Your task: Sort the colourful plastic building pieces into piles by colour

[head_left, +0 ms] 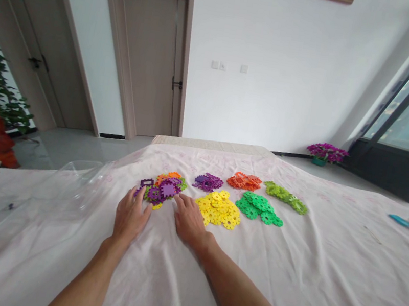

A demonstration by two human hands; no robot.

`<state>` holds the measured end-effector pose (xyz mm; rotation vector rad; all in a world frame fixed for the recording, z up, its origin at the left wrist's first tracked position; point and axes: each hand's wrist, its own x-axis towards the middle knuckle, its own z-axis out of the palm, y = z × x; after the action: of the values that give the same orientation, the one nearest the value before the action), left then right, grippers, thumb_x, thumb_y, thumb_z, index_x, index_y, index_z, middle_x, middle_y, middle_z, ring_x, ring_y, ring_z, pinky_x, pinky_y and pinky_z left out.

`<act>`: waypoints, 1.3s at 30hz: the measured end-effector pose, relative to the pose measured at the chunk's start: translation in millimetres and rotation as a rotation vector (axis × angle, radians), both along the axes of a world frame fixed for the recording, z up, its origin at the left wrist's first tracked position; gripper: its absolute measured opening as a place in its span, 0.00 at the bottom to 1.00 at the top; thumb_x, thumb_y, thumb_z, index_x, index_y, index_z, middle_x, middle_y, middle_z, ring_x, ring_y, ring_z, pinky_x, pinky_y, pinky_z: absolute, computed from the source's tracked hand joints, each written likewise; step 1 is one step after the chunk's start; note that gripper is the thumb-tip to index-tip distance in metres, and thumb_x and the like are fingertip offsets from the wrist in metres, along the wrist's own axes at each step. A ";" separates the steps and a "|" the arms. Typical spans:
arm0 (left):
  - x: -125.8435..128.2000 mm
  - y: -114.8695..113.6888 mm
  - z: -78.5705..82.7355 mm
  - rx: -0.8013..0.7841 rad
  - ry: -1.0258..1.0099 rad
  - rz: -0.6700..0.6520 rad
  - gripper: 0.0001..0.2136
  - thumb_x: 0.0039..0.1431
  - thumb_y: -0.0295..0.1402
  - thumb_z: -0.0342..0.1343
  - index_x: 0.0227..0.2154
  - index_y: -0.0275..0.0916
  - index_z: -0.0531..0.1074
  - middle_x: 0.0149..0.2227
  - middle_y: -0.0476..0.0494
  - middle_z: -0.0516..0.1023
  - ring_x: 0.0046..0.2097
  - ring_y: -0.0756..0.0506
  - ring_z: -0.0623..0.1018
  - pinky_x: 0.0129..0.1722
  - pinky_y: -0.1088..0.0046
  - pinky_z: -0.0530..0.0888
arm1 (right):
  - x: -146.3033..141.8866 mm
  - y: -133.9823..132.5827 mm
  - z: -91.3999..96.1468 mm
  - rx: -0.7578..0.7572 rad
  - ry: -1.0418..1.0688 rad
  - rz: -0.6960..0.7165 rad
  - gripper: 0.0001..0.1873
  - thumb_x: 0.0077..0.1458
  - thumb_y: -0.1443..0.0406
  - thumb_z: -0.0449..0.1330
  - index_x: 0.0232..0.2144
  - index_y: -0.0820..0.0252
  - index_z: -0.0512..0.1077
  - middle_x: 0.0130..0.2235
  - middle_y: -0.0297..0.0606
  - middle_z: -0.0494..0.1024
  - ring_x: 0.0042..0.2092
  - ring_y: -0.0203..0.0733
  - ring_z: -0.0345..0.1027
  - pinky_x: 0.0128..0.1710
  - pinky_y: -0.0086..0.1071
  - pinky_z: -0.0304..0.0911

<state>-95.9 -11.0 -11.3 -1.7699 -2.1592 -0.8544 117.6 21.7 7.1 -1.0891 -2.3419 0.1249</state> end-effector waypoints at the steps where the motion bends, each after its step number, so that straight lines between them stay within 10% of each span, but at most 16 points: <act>1: 1.1 2.5 -0.1 -0.013 0.002 -0.005 0.28 0.65 0.40 0.50 0.65 0.33 0.62 0.66 0.26 0.63 0.66 0.33 0.65 0.62 0.53 0.65 | -1.6 -1.3 -1.0 -0.004 -0.025 -0.002 0.30 0.60 0.73 0.53 0.65 0.62 0.60 0.63 0.49 0.67 0.61 0.48 0.59 0.60 0.43 0.60; 15: -14.9 16.3 -9.6 0.042 -0.463 -0.133 0.21 0.63 0.35 0.50 0.58 0.40 0.68 0.56 0.39 0.76 0.56 0.43 0.76 0.58 0.64 0.70 | -27.0 39.4 0.3 0.155 -0.171 -0.068 0.25 0.68 0.68 0.49 0.65 0.57 0.62 0.67 0.43 0.63 0.66 0.49 0.52 0.63 0.43 0.51; 23: -20.6 21.1 -8.8 0.093 -0.568 -0.063 0.16 0.59 0.33 0.50 0.48 0.41 0.75 0.51 0.40 0.79 0.54 0.42 0.77 0.58 0.63 0.70 | -27.5 47.3 14.5 0.102 -0.198 -0.086 0.13 0.68 0.64 0.51 0.47 0.53 0.75 0.45 0.37 0.81 0.48 0.46 0.68 0.49 0.38 0.58; 39: -19.0 20.2 -3.6 0.066 -0.567 -0.031 0.15 0.58 0.31 0.50 0.46 0.41 0.77 0.50 0.41 0.79 0.55 0.42 0.76 0.59 0.63 0.70 | 48.2 109.6 23.2 -0.179 0.402 -0.573 0.24 0.58 0.70 0.52 0.55 0.63 0.75 0.48 0.44 0.82 0.50 0.47 0.75 0.50 0.33 0.65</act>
<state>-114.9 9.2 -15.0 -1.6756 -2.3835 -1.5716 165.8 131.3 30.3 -1.6101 -1.6226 0.3088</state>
